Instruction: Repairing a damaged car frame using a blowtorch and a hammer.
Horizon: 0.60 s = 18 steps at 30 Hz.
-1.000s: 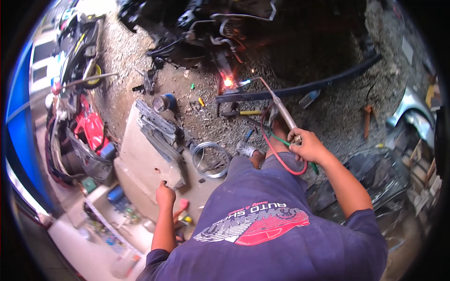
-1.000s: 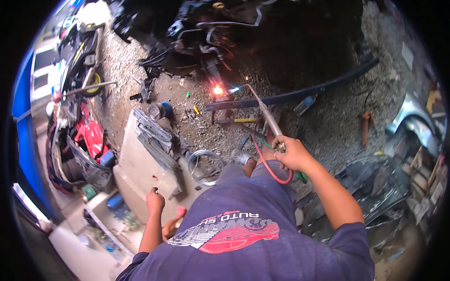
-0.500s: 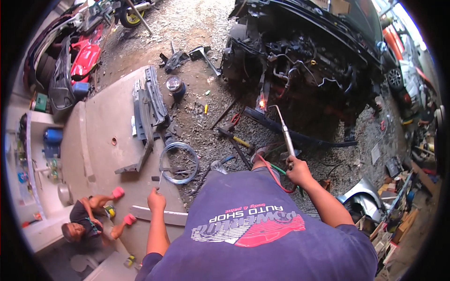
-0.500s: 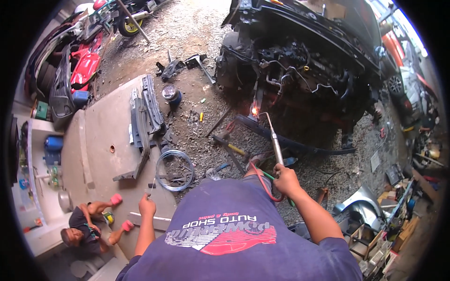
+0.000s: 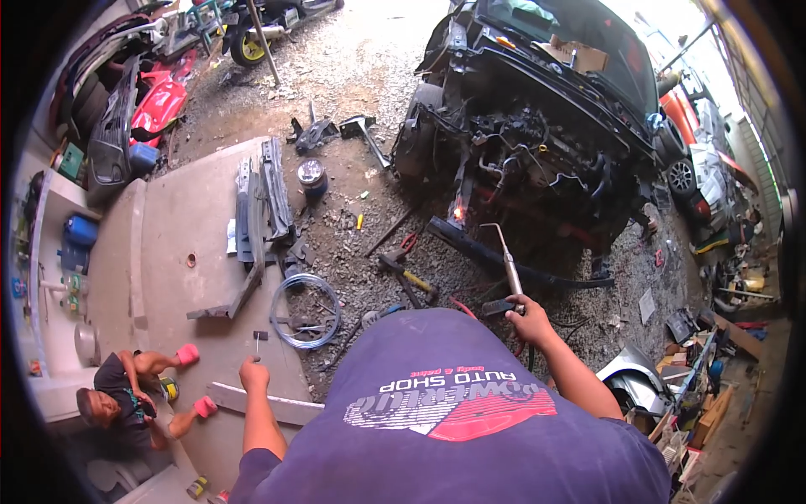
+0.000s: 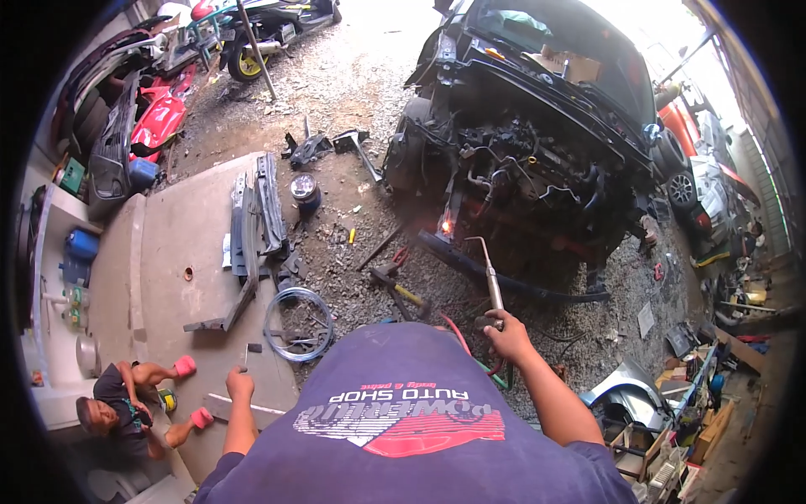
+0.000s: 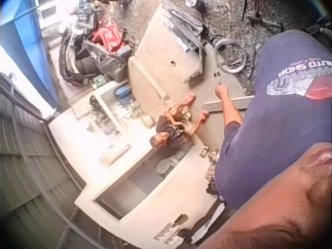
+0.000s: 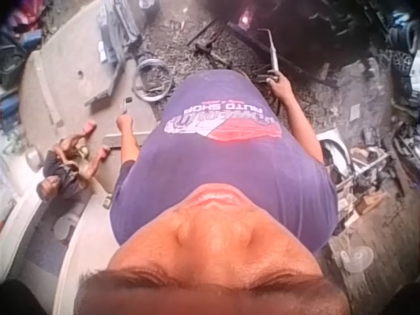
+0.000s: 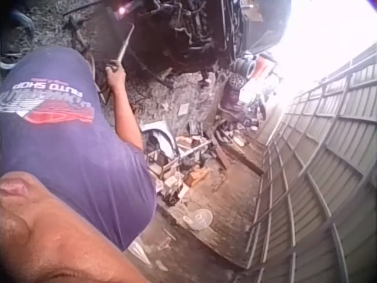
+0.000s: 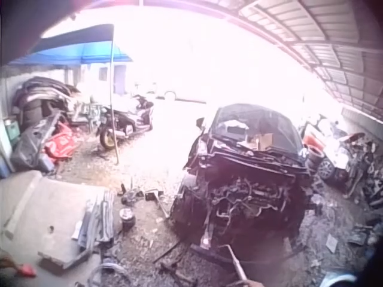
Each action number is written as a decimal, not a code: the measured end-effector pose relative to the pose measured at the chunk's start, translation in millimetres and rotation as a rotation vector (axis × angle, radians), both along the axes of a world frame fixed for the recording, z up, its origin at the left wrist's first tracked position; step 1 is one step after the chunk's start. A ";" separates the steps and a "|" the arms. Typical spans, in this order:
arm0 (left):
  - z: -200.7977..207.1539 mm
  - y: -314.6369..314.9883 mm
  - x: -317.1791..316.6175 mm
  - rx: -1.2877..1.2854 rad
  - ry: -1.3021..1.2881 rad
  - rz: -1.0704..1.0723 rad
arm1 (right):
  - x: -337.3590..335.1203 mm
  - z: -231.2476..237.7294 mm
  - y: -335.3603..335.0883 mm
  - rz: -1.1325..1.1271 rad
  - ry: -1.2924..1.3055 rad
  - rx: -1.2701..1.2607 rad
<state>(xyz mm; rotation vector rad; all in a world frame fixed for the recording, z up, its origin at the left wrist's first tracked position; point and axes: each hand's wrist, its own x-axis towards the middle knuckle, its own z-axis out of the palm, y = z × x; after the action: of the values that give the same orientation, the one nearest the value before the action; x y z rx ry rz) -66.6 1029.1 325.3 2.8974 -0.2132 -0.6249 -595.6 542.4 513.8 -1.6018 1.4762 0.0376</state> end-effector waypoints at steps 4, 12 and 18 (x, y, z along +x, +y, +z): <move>-13.1 3.9 -15.9 0.032 0.062 0.142 | -56.1 -42.9 -5.0 -0.116 -0.076 0.026; 8.1 -33.5 -71.3 0.048 0.134 0.198 | -164.1 -207.3 -43.2 0.113 -0.025 -0.208; 40.7 -50.8 -130.9 -0.081 0.128 0.220 | -112.9 -208.9 -69.2 0.176 -0.051 0.018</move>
<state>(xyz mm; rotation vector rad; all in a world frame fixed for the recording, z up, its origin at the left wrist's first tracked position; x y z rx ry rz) -197.5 978.3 366.0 2.7391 0.0932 -0.7386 -708.5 473.1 304.9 -1.7017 1.2903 0.1092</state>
